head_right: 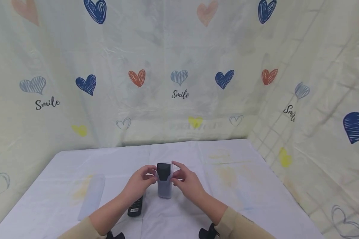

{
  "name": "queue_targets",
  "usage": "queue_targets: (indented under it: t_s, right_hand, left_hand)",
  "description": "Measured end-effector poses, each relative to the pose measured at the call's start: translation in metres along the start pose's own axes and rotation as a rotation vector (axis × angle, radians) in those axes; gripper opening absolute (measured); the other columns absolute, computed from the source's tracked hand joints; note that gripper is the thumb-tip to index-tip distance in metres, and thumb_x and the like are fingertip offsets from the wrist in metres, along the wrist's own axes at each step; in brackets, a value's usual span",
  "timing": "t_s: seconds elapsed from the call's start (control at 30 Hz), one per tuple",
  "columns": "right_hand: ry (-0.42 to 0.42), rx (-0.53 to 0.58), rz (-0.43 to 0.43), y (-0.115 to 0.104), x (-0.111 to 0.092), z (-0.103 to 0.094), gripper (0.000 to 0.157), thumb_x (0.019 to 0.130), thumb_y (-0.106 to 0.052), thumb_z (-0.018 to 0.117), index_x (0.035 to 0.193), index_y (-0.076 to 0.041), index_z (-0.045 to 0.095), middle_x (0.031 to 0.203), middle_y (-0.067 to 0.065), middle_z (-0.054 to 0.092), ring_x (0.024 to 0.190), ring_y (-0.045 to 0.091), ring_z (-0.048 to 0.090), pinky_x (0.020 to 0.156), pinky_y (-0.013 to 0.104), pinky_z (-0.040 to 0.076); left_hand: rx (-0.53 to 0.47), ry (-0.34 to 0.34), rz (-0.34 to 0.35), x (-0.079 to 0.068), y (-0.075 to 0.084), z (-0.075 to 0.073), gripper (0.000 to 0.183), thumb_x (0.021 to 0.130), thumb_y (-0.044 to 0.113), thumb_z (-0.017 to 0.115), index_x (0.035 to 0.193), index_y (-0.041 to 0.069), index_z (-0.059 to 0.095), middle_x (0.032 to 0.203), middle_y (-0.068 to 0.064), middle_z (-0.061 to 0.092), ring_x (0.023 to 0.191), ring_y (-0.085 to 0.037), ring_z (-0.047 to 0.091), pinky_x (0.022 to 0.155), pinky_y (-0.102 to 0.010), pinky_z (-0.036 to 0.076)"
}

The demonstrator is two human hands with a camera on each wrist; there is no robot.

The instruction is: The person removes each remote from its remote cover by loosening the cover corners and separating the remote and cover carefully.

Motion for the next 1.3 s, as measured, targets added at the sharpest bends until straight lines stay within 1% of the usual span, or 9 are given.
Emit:
queue_targets:
  t_s: [0.1, 0.27, 0.47, 0.57, 0.67, 0.87, 1.03, 1.17, 1.3]
  right_hand:
    - [0.019, -0.021, 0.029, 0.0043, 0.0028, -0.0002, 0.061, 0.089, -0.003, 0.073, 0.143, -0.014, 0.05, 0.094, 0.003, 0.071, 0.082, 0.021, 0.071, 0.071, 0.026, 0.057]
    - [0.037, -0.115, -0.002, 0.0041, 0.0058, -0.0003, 0.059, 0.088, -0.004, 0.073, 0.142, -0.013, 0.05, 0.09, 0.001, 0.073, 0.076, 0.018, 0.07, 0.067, 0.026, 0.056]
    - [0.036, -0.268, -0.008, 0.001, 0.0065, 0.0014, 0.06, 0.088, -0.011, 0.076, 0.142, -0.018, 0.051, 0.087, -0.003, 0.072, 0.079, 0.008, 0.068, 0.071, 0.026, 0.056]
    - [0.027, -0.34, -0.015, -0.0002, 0.0056, 0.0021, 0.059, 0.088, -0.012, 0.076, 0.141, -0.016, 0.052, 0.086, -0.006, 0.072, 0.08, 0.007, 0.067, 0.074, 0.028, 0.057]
    - [0.001, -0.387, -0.017, -0.0005, 0.005, 0.0032, 0.057, 0.089, -0.012, 0.075, 0.141, -0.013, 0.052, 0.088, -0.005, 0.072, 0.08, 0.008, 0.067, 0.076, 0.029, 0.057]
    - [-0.04, -0.438, -0.01, -0.0021, 0.0042, 0.0048, 0.056, 0.09, -0.013, 0.074, 0.141, -0.011, 0.052, 0.089, -0.002, 0.072, 0.08, 0.009, 0.067, 0.074, 0.029, 0.057]
    - [-0.08, -0.46, -0.002, -0.0046, 0.0029, 0.0057, 0.051, 0.09, -0.01, 0.073, 0.138, -0.012, 0.055, 0.086, -0.005, 0.071, 0.081, 0.01, 0.067, 0.076, 0.033, 0.057]
    - [-0.114, -0.491, -0.004, -0.0037, 0.0028, 0.0058, 0.047, 0.089, -0.008, 0.073, 0.133, -0.013, 0.058, 0.085, -0.009, 0.069, 0.082, 0.01, 0.068, 0.077, 0.034, 0.057]
    - [-0.143, -0.488, 0.005, -0.0034, 0.0046, 0.005, 0.043, 0.089, -0.008, 0.073, 0.131, -0.011, 0.061, 0.086, -0.008, 0.07, 0.083, 0.01, 0.068, 0.078, 0.035, 0.058]
  left_hand:
    - [0.01, 0.021, -0.017, 0.0035, -0.0026, 0.0011, 0.031, 0.093, 0.014, 0.071, 0.122, 0.019, 0.064, 0.099, -0.001, 0.063, 0.09, -0.016, 0.066, 0.069, -0.034, 0.05]
    - [0.076, 0.012, -0.027, 0.0079, -0.0041, 0.0, 0.03, 0.092, 0.013, 0.071, 0.121, 0.018, 0.065, 0.092, 0.0, 0.063, 0.084, -0.017, 0.065, 0.066, -0.034, 0.05]
    - [0.19, -0.027, -0.025, 0.0091, -0.0014, -0.0025, 0.027, 0.092, 0.013, 0.07, 0.119, 0.016, 0.066, 0.087, 0.003, 0.063, 0.081, -0.016, 0.062, 0.064, -0.033, 0.05]
    - [0.23, -0.055, -0.021, 0.0086, 0.0018, -0.003, 0.026, 0.091, 0.011, 0.07, 0.117, 0.014, 0.067, 0.084, 0.002, 0.062, 0.078, -0.016, 0.061, 0.062, -0.033, 0.05]
    - [0.262, -0.079, -0.023, 0.0078, 0.0032, -0.0028, 0.025, 0.091, 0.01, 0.071, 0.115, 0.011, 0.068, 0.083, 0.002, 0.062, 0.075, -0.016, 0.059, 0.061, -0.032, 0.05]
    - [0.3, -0.118, -0.015, 0.0083, -0.0003, -0.0021, 0.024, 0.09, 0.009, 0.07, 0.114, 0.009, 0.069, 0.08, 0.002, 0.061, 0.071, -0.016, 0.057, 0.059, -0.032, 0.048]
    - [0.315, -0.143, -0.033, 0.0084, -0.0017, -0.0024, 0.024, 0.09, 0.008, 0.07, 0.113, 0.008, 0.07, 0.079, 0.001, 0.061, 0.071, -0.017, 0.057, 0.059, -0.033, 0.048]
    - [0.325, -0.175, -0.042, 0.009, -0.0014, -0.0033, 0.023, 0.09, 0.006, 0.068, 0.113, 0.007, 0.072, 0.079, 0.002, 0.062, 0.071, -0.016, 0.058, 0.059, -0.032, 0.048]
    - [0.324, -0.192, -0.053, 0.0091, -0.0028, -0.0054, 0.023, 0.091, 0.01, 0.068, 0.114, 0.009, 0.073, 0.085, 0.001, 0.063, 0.076, -0.017, 0.059, 0.061, -0.033, 0.051]
Point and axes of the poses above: each hand's wrist, its own x-axis towards the middle knuckle, its own z-axis out of the palm, y = z × x, the point moved 2 cm from there along x, towards the middle knuckle
